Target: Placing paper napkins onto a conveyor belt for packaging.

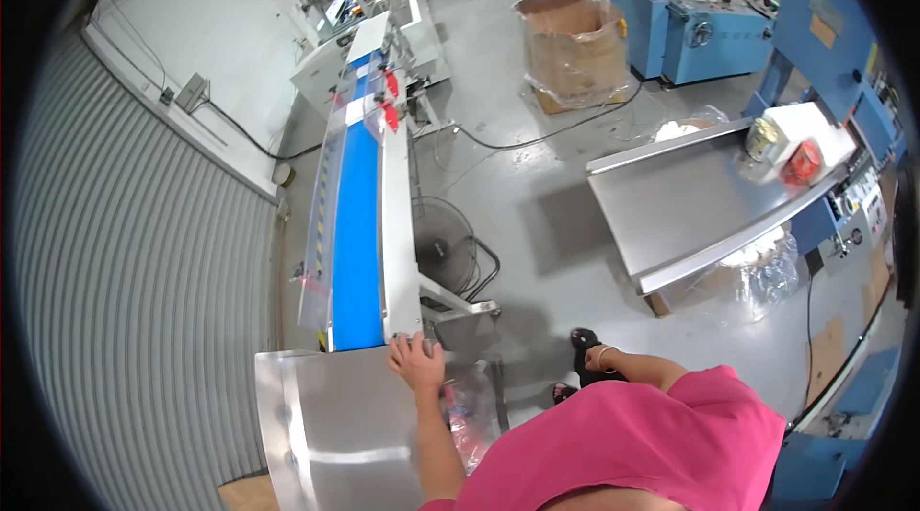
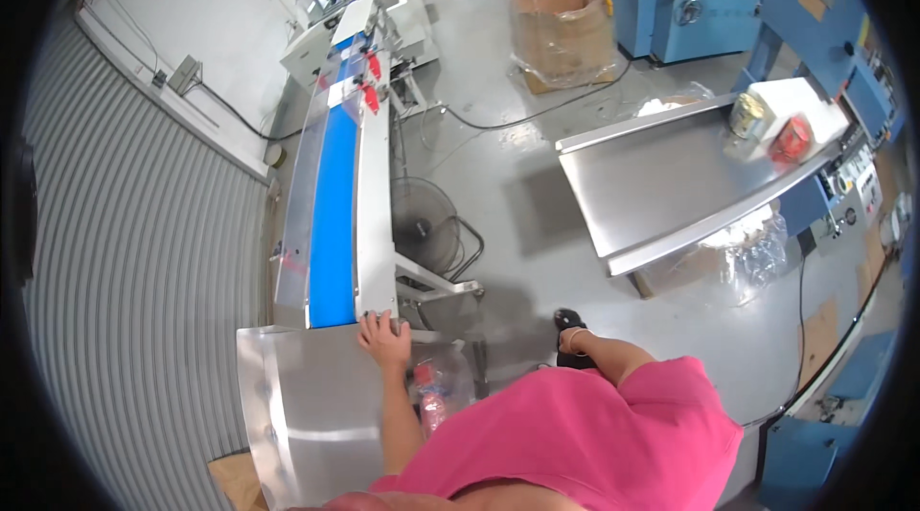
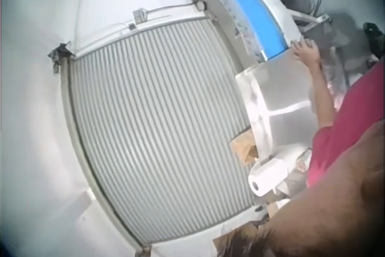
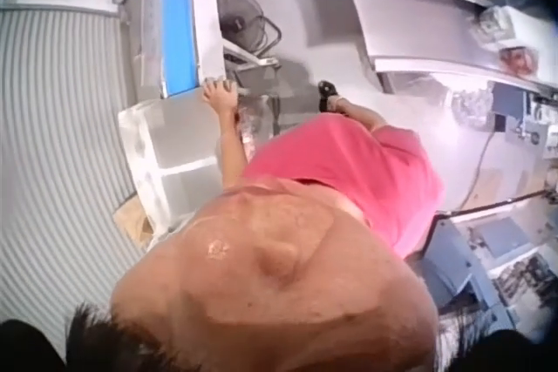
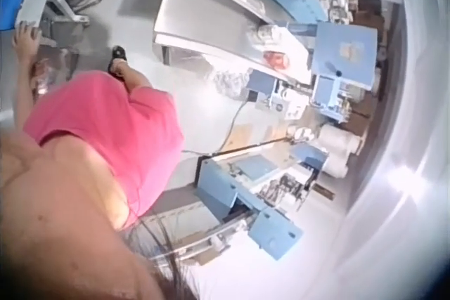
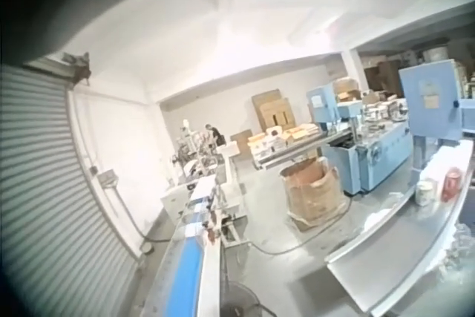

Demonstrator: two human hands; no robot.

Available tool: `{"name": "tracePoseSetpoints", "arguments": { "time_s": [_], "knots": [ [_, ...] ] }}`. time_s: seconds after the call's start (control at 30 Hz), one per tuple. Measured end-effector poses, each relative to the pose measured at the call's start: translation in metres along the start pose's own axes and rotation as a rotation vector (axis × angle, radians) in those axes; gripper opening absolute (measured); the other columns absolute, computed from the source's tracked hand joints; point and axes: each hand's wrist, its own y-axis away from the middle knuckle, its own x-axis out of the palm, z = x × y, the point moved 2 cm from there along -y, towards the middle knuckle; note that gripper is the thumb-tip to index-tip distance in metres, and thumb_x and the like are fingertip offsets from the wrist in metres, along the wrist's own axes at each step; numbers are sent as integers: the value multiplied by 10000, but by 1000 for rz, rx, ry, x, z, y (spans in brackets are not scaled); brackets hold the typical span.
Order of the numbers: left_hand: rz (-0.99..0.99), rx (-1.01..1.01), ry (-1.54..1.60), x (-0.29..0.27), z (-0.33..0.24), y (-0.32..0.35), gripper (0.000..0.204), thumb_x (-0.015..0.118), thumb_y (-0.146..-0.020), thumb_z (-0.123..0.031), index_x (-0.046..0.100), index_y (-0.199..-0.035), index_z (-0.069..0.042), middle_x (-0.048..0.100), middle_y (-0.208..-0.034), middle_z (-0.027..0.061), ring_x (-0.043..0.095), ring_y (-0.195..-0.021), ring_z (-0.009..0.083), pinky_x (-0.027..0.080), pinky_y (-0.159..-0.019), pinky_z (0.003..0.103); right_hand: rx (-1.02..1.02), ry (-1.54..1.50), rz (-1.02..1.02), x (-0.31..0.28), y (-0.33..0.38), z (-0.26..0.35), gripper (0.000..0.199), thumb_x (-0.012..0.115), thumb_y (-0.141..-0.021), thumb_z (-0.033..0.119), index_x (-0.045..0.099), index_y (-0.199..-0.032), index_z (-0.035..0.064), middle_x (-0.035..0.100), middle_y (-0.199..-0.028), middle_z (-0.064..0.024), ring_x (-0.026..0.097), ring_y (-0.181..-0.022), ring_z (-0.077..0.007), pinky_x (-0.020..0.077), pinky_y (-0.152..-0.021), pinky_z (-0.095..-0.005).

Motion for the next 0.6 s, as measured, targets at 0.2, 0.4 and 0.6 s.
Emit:
{"name": "tracePoseSetpoints", "arguments": {
  "time_s": [0.2, 0.4, 0.6],
  "knots": [
    [2, -91, -100, 6, -2, 2, 482, 649, -755, -284, 542, -1177, -78, 428, -1341, 150, 276, -1331, 346, 199, -1054, 567, 159, -231, -227, 3, 79, -65, 336, 482, -805, 274, 691, -969, 69, 640, -1061, -191, 609, -1025, -314, 473, -889, -401],
    [76, -401, 196, 25, -102, -33, 597, 606, -839, -330, 425, -1299, 5, 294, -1396, 310, 224, -1348, 413, 200, -1089, 526, 260, -402, -271, 65, 98, -162, 332, 545, -776, 352, 704, -982, 147, 705, -897, -74, 670, -840, -221, 517, -796, -346],
    [-180, 309, 524, 9, -370, -17, 548, 637, -817, -235, 441, -1246, 44, 309, -1362, 322, 345, -1249, 464, 301, -1036, 503, 377, -676, -411, 91, 178, -244, 405, 581, -738, 395, 688, -984, 92, 688, -934, -146, 658, -914, -271, 504, -822, -356]
  ]
}}
